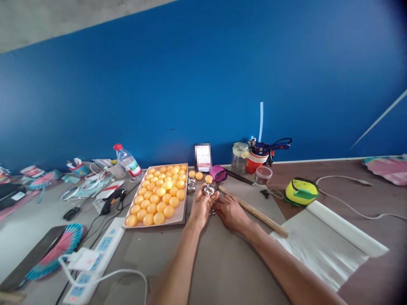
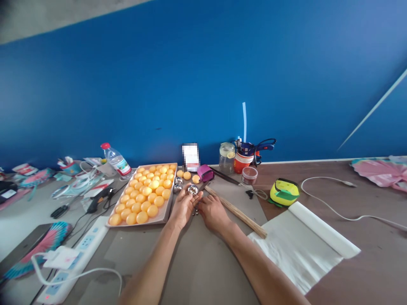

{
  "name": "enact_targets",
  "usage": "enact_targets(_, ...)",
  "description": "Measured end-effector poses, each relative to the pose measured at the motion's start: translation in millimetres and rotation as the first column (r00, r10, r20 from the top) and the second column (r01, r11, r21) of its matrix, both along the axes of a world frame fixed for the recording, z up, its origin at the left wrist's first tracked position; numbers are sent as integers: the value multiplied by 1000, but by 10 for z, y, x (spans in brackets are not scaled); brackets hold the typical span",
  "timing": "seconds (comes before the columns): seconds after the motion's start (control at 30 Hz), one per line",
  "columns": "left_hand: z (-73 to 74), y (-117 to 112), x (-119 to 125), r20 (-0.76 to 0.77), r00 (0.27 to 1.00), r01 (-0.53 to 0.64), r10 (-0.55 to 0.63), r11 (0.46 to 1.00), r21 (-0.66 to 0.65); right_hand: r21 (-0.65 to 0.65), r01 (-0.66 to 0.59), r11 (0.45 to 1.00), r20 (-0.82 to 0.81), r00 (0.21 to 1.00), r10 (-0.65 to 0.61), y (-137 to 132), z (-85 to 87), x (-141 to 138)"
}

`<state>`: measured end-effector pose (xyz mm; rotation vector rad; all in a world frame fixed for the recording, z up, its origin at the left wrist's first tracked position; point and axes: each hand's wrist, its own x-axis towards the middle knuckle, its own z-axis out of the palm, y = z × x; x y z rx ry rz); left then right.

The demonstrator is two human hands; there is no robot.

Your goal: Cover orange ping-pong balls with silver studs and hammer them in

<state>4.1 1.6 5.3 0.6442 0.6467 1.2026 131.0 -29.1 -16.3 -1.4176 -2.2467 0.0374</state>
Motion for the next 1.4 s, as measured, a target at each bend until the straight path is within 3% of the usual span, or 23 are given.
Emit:
enact_targets(0.17, -15, 5, -2, -62, 998, -31, 32, 999, 13, 10, 35, 999, -168, 985, -33, 19, 16, 68)
enact_targets(0.3, -45, 18, -7, -128, 990, -48, 56, 997, 64, -61, 74, 995, -421, 902, -93, 30, 39, 103)
enact_targets(0.37, -62, 18, -4, -165, 984, -47, 64, 993, 104, -131, 82, 988, -574, 806, -143, 35, 54, 99)
enact_targets(0.47, -83, 8, 0, -211, 976, -30, 61, 989, 148, -246, 59, 967, -769, 595, -232, 42, 97, 76)
enact_targets(0.57, -97, 0, 0, -269, 961, -18, 67, 983, 181, -345, -25, 938, -861, 405, -306, 58, 148, 56)
enact_targets(0.7, -103, -2, -6, -399, 909, -19, 123, 966, 256, -370, -149, 917, -901, 298, -316, 79, 185, 43)
enact_targets(0.87, -105, -18, -6, -497, 854, 8, 156, 950, 313, -356, -179, 917, -914, 269, -303, 83, 157, 12)
enact_targets(0.97, -112, -28, 14, -505, 849, 19, 156, 946, 323, -378, -85, 922, -880, 343, -330, 88, 128, 19)
enact_targets(1.07, -113, -38, 33, -498, 859, 56, 118, 946, 319, -319, -1, 948, -856, 429, -288, 97, 117, 47)
enact_targets(1.23, -95, -60, 34, -554, 825, 105, 111, 933, 344, -292, 10, 956, -843, 469, -263, 96, 138, 56)
enact_targets(1.4, -82, -80, 43, -562, 818, 106, 121, 929, 354, -336, 29, 942, -849, 423, -316, 114, 130, 46)
